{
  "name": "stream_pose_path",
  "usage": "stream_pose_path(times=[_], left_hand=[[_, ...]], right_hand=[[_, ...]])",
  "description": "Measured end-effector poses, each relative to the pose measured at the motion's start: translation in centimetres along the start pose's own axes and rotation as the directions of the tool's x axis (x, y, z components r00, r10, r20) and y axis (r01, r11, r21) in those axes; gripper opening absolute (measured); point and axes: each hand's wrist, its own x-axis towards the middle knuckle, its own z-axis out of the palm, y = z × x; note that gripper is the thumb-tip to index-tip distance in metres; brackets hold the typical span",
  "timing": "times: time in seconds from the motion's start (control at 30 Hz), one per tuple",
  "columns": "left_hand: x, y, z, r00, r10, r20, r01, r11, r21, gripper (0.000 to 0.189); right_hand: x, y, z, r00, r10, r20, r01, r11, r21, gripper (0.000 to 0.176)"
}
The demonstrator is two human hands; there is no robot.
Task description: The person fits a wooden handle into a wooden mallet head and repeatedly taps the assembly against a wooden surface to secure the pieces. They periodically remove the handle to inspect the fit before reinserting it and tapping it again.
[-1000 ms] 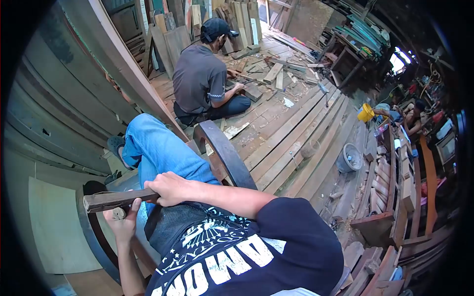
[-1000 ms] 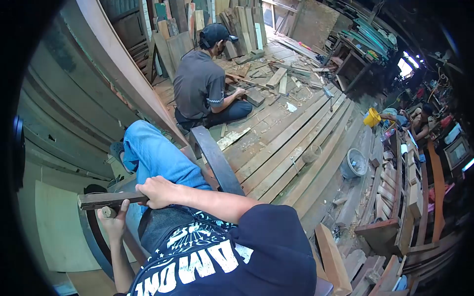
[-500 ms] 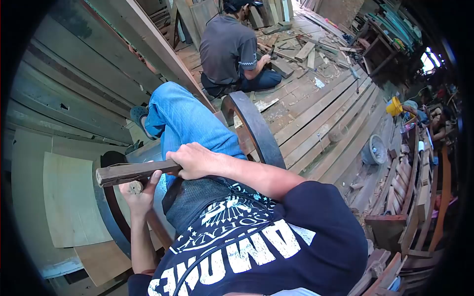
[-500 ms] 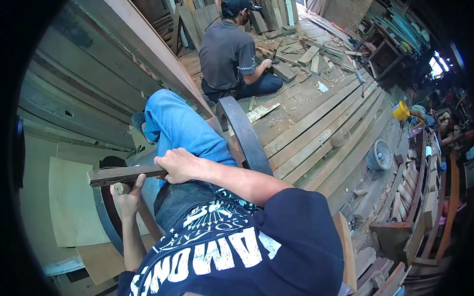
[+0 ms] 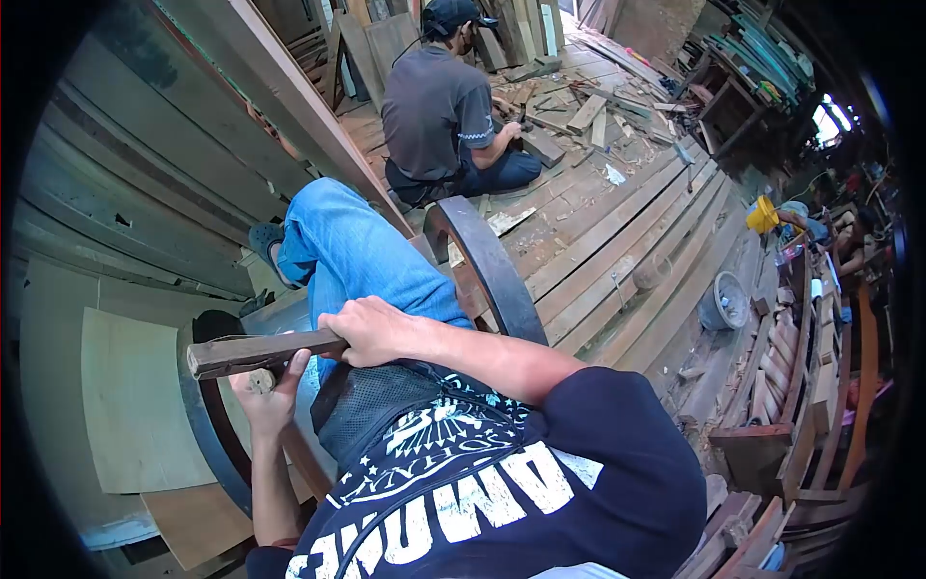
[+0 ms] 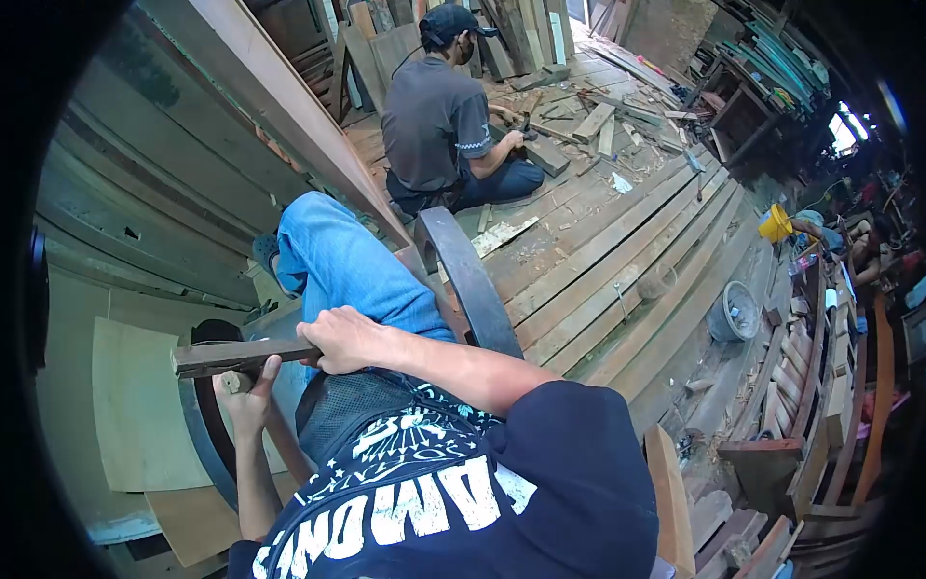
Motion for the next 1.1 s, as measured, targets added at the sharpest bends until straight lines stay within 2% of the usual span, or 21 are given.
stream_pose_path(times=[0.1, 0.2, 0.23, 0.43, 0.67, 0.73, 1.1], left_hand=[[0.1, 0.9, 0.6, 0.999, 0.003, -0.033, -0.006, 0.995, -0.099, 0.028], [0.1, 0.6, 0.5, 0.999, -0.025, -0.031, 0.022, 0.994, -0.103, 0.028], [0.1, 0.3, 0.2, 1.000, 0.022, -0.015, -0.022, 1.000, -0.013, 0.027], [0.1, 0.7, 0.4, 1.000, -0.007, -0.030, 0.005, 0.999, -0.054, 0.026], [0.3, 1.3, 0.6, 0.999, 0.022, -0.031, -0.023, 0.999, -0.038, 0.026], [0.3, 1.1, 0.5, 0.999, 0.039, -0.017, -0.039, 0.999, -0.005, 0.026], [0.3, 1.3, 0.5, 0.999, 0.045, -0.020, -0.046, 0.999, -0.025, 0.026]], right_hand=[[0.0, 0.0, 0.0, 1.000, -0.004, -0.012, 0.004, 1.000, -0.006, 0.024], [0.0, -0.3, -0.4, 1.000, 0.003, 0.002, -0.003, 1.000, -0.023, 0.024], [0.1, -0.4, -0.7, 0.999, 0.027, 0.048, -0.027, 1.000, 0.004, 0.032], [0.0, -0.5, -0.7, 0.999, 0.020, 0.044, -0.018, 0.999, -0.046, 0.034], [0.1, -0.3, -0.3, 0.999, 0.022, 0.036, -0.022, 1.000, -0.012, 0.034], [0.1, 0.1, 0.1, 1.000, -0.001, -0.002, 0.001, 1.000, -0.012, 0.026], [0.0, 0.0, 0.0, 1.000, -0.002, -0.015, 0.001, 1.000, -0.024, 0.026]])
